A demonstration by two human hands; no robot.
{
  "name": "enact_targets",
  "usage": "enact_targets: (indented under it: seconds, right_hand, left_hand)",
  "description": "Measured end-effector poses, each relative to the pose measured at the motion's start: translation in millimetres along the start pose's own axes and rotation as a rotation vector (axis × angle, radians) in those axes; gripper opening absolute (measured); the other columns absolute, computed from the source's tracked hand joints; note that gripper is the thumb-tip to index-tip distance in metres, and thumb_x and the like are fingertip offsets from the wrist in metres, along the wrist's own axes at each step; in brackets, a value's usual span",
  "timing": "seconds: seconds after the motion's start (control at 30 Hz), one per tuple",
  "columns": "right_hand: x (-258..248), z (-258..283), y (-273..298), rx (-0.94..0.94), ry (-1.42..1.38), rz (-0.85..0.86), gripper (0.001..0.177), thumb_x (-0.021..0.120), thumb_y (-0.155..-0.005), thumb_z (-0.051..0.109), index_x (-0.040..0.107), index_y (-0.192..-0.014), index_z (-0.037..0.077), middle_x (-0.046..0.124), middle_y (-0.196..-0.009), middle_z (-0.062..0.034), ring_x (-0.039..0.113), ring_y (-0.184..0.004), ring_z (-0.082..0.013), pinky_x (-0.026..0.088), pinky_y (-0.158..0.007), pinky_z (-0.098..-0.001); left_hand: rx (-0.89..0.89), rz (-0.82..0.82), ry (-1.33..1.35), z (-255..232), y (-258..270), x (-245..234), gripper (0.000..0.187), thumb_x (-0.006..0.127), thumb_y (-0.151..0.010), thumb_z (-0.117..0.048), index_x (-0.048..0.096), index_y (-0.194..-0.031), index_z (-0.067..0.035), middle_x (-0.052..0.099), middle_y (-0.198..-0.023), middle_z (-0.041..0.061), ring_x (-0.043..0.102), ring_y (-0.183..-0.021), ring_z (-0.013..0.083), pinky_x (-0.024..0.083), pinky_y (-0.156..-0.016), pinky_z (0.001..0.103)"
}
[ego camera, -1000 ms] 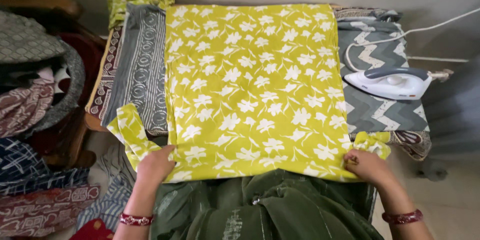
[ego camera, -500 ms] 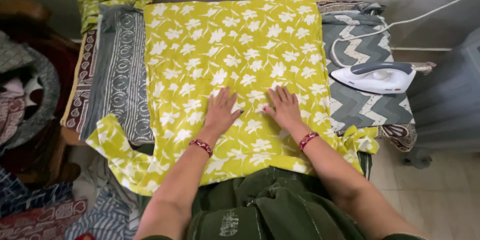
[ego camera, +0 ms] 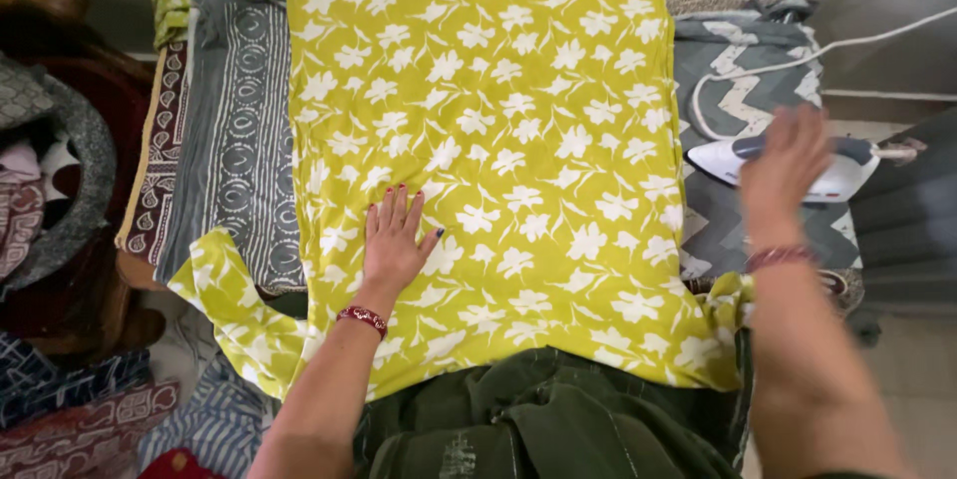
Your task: The person irons a yellow floral-patterned cloth on a patterned ironing board. They use a white electric iron to smooth the fabric, frequently adjusting and folding the cloth to ensure all sections are treated. The person works methodically across the surface of the item.
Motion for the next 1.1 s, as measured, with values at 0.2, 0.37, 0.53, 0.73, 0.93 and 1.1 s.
enact_targets:
  seconds: [0.2, 0.37, 0.53, 0.73, 0.93, 1.1]
  right_hand:
    - [49.1, -75.3, -46.8, -0.015, 0.295, 0.618, 0.046, 0.074, -0.087, 0.026, 0.071, -0.133, 0.023, 0.071, -0.129, -0.0113, 0.062, -0.13, -0.0347, 0.042, -0.114, -0.0542]
    - [-39.5, -58.9, -66.3, 0.278, 0.041, 0.62, 0.065, 0.081, -0.084, 0.048, 0.066, -0.14, 0.02, 0.073, -0.119, -0.0191, 0.068, -0.109, -0.0393, 0.054, -0.087, -0.0514]
    - [-110.2, 87.7, -44.8, 0.14, -0.281, 0.639, 0.048, 0.069, -0.096, 0.028, 0.062, -0.143, 0.022, 0.073, -0.113, -0.0179, 0.071, -0.088, -0.035, 0.055, -0.074, -0.0468]
    - [-130.7, 294.3, 19.4, -0.164, -0.475, 0.848, 0.049, 0.05, -0.095, 0.025, 0.054, -0.142, 0.033, 0.065, -0.099, -0.0211, 0.069, -0.079, -0.0389, 0.057, -0.071, -0.0477]
    - [-80.4, 295.0, 9.1, -0.15, -0.369, 0.758, 0.05, 0.047, -0.096, 0.019, 0.053, -0.145, 0.024, 0.067, -0.095, -0.0245, 0.071, -0.079, -0.0404, 0.057, -0.07, -0.0501]
    - [30.5, 175.0, -48.7, 0.039, -0.201, 0.629, 0.039, 0.046, -0.102, 0.017, 0.059, -0.139, 0.02, 0.074, -0.097, -0.0234, 0.071, -0.09, -0.0426, 0.055, -0.079, -0.0548]
  left_hand:
    - [-0.006, 0.012, 0.01, -1.9, -3.8, -2.0, 0.076, 0.04, -0.099, -0.059, 0.023, -0.161, -0.019, 0.015, -0.169, 0.01, 0.009, -0.155, 0.028, 0.008, -0.123, 0.05]
    - [0.0, -0.069, 0.055, -2.1, -3.5, -5.9, 0.072, 0.043, -0.098, -0.053, 0.032, -0.158, -0.016, 0.021, -0.167, 0.012, 0.014, -0.155, 0.0291, 0.01, -0.124, 0.051]
    - [-0.031, -0.033, -0.051, -35.9, -29.6, 9.9, 0.057, 0.042, -0.105, -0.041, 0.041, -0.153, -0.01, 0.028, -0.168, 0.015, 0.02, -0.157, 0.0295, 0.014, -0.126, 0.052]
    - [-0.001, -0.148, 0.139, -53.4, -34.7, 16.4, 0.063, 0.043, -0.1, -0.04, 0.036, -0.156, -0.012, 0.027, -0.166, 0.012, 0.02, -0.154, 0.0295, 0.015, -0.124, 0.05]
    - [0.005, -0.103, 0.1, -48.7, -33.9, 10.6, 0.065, 0.041, -0.1, -0.042, 0.031, -0.158, -0.014, 0.024, -0.166, 0.011, 0.018, -0.154, 0.0281, 0.013, -0.123, 0.05]
    - [-0.006, -0.066, 0.11, -50.8, -31.5, 6.4, 0.065, 0.039, -0.101, -0.043, 0.029, -0.159, -0.014, 0.023, -0.167, 0.01, 0.017, -0.154, 0.0273, 0.012, -0.124, 0.05]
Point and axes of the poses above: each hand's wrist, its own y-axis away from the middle knuckle, its own x-axis out of the palm, z = x × y, the point moved 7 cm from there along -y, towards the middle knuckle
